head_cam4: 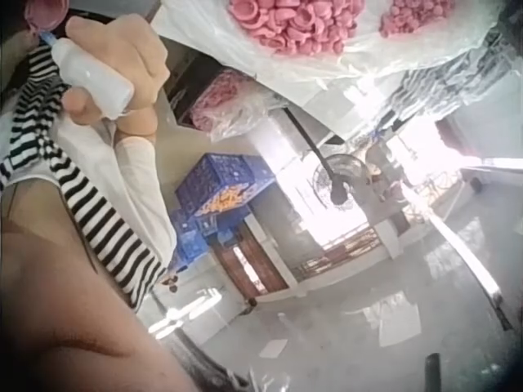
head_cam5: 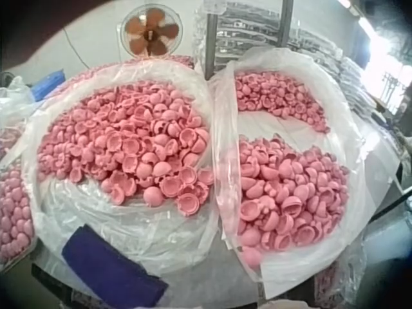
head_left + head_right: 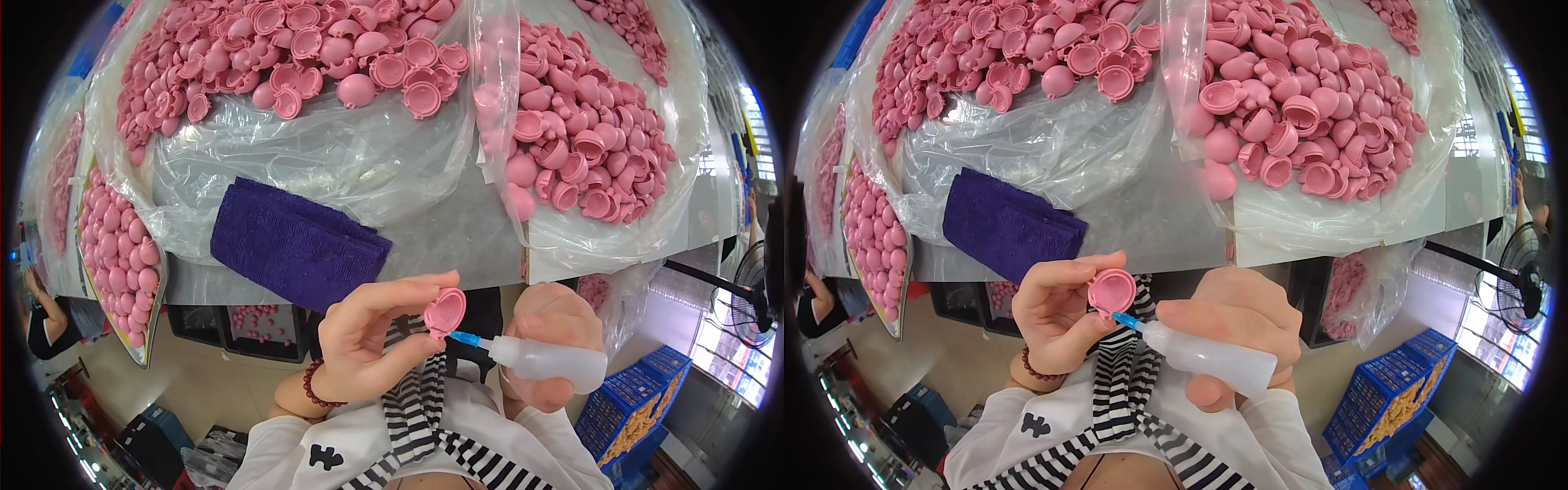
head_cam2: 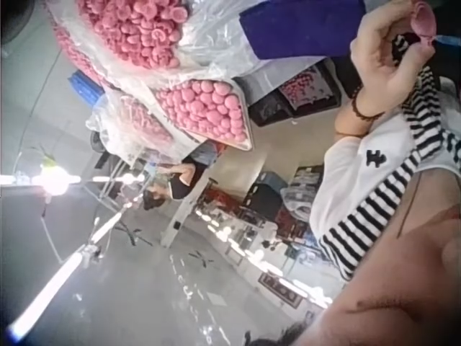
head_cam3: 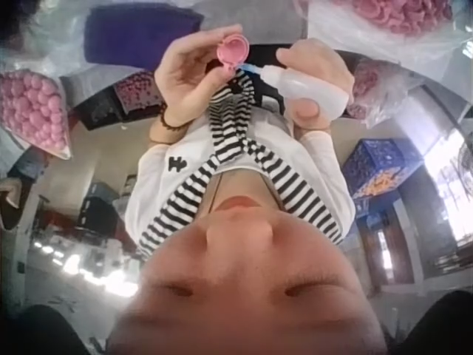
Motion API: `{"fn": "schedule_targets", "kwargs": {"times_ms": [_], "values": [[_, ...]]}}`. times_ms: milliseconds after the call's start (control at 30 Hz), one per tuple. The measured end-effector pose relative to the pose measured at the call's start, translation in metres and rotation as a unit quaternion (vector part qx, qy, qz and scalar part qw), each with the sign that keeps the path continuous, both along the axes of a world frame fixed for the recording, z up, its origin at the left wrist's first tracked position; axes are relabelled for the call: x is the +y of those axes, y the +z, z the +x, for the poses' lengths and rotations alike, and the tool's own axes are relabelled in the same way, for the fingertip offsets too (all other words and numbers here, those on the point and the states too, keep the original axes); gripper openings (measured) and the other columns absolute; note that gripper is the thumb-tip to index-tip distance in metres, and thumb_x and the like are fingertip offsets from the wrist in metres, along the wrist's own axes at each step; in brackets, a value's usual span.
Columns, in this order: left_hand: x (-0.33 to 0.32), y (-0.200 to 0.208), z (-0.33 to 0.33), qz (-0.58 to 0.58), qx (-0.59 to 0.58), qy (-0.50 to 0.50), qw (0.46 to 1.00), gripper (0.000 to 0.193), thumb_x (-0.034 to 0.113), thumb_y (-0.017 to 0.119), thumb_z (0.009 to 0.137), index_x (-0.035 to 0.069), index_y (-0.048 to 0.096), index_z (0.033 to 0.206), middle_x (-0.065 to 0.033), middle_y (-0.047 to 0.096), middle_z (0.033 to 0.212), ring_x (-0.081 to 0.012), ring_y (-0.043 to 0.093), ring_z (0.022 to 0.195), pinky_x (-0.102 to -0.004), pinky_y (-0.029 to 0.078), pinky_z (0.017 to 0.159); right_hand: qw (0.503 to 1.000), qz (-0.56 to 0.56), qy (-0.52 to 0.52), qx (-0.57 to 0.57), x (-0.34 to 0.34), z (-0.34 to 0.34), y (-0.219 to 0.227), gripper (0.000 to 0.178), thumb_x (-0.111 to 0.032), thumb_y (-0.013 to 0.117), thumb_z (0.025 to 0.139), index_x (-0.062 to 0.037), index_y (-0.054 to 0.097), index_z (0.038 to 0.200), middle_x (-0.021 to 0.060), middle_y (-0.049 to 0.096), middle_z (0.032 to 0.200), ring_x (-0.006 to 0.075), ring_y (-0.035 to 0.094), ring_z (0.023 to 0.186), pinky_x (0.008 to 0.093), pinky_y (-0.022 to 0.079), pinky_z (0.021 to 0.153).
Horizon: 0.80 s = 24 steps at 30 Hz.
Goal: Applying glue to plastic toy shells and pressing them together to assemble toys.
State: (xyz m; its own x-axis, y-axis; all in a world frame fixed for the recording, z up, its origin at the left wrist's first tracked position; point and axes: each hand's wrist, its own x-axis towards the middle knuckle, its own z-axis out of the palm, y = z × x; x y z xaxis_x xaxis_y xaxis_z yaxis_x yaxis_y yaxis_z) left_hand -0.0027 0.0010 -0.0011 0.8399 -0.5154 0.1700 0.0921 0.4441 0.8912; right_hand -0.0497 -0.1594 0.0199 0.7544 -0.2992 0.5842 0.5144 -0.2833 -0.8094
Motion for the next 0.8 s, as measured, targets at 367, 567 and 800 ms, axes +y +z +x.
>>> {"fn": "schedule_targets", "kwargs": {"times_ms": [367, 567, 800], "values": [[0.002, -0.001, 0.001, -0.003, -0.005, -0.011, 1.0, 0.04, -0.01, 0.06, 0.069, -0.009, 0.045, 0.106, -0.0283, 0.049, 0.109, -0.0256, 0.053, 0.1, -0.0321, 0.044, 0.085, 0.995, -0.029, 0.039, -0.088, -0.002, 0.006, -0.007, 0.061, -0.052, 0.041, 0.081, 0.0067, 0.054, 0.094, 0.0034, 0.042, 0.056, 0.0118, 0.038, 0.043, 0.0234, 0.024, 0.035], [0.002, -0.001, 0.0, -0.001, -0.003, -0.016, 1.0, 0.04, -0.01, 0.06, 0.069, -0.01, 0.045, 0.106, -0.028, 0.049, 0.11, -0.0258, 0.053, 0.1, -0.0323, 0.043, 0.085, 0.996, -0.043, 0.052, -0.062, -0.002, 0.006, -0.006, 0.062, -0.053, 0.041, 0.081, 0.0069, 0.054, 0.094, 0.0042, 0.042, 0.057, 0.0121, 0.037, 0.042, 0.0237, 0.025, 0.035], [0.002, 0.0, 0.0, -0.003, 0.0, -0.012, 1.0, 0.04, -0.009, 0.062, 0.068, -0.009, 0.046, 0.106, -0.0272, 0.049, 0.109, -0.0255, 0.054, 0.099, -0.0317, 0.044, 0.084, 0.997, -0.033, 0.001, -0.074, -0.002, 0.006, -0.007, 0.061, -0.051, 0.039, 0.083, 0.0074, 0.055, 0.092, 0.006, 0.042, 0.057, 0.0132, 0.037, 0.041, 0.0246, 0.024, 0.036]]}}
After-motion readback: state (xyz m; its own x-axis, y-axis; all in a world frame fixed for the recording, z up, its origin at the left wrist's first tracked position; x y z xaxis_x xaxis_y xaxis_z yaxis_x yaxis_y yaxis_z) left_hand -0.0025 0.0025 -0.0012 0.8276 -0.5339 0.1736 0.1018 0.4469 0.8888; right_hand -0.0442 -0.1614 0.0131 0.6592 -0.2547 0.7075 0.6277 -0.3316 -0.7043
